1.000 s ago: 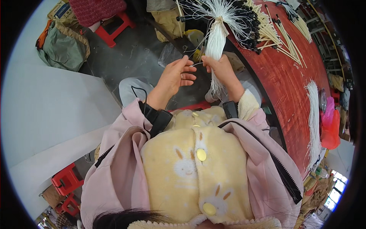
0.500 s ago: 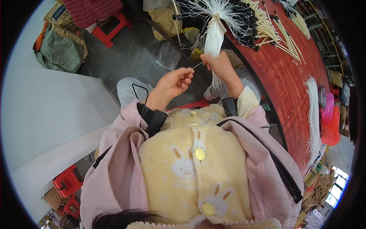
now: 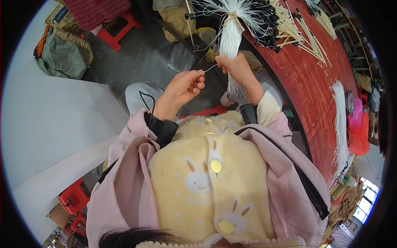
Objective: Manually assembling and tying decorative white fibers onto fan-like frames at a production workbench.
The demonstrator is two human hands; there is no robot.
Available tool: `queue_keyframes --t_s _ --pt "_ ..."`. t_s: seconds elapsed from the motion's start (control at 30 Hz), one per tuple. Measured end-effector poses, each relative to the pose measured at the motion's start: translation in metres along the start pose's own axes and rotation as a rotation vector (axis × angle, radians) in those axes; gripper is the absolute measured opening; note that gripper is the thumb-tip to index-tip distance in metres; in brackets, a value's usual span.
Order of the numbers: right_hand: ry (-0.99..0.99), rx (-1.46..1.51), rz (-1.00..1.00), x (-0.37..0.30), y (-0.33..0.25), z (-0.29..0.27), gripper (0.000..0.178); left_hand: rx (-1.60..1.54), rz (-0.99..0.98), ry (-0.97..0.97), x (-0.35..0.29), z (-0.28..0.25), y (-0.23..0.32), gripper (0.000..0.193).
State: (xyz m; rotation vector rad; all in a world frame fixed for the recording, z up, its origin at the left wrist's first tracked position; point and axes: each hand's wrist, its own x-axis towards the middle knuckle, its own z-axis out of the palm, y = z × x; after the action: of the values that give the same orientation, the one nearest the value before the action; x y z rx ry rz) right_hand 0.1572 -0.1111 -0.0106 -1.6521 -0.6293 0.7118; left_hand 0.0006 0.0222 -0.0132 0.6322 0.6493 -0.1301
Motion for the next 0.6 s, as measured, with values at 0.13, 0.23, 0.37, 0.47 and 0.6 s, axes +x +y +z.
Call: queue_keyframes --t_s 0.13,0.23,0.37,0.47,0.6 --pt "0.005 0.012 -0.004 0.0 0.002 0.001 0.02 -0.042 -0.008 -0.018 -0.003 0.004 -0.001 0.012" --pt "0.002 0.012 -0.005 -0.001 0.0 -0.001 0.02 -0.046 -0.009 -0.044 -0.005 0.006 0.002 0.012" --pt "0.001 0.002 -0.008 -0.002 -0.007 -0.001 0.02 -0.056 -0.011 -0.068 -0.002 0.006 0.002 0.012" --pt "0.016 0.005 -0.008 -0.001 -0.005 -0.002 0.02 -0.116 -0.045 -0.132 0.003 -0.003 0.003 0.011" --pt "0.0 -0.01 -0.02 0.004 0.003 -0.001 0.02 0.276 0.117 0.029 0.026 -0.008 0.0 0.011"
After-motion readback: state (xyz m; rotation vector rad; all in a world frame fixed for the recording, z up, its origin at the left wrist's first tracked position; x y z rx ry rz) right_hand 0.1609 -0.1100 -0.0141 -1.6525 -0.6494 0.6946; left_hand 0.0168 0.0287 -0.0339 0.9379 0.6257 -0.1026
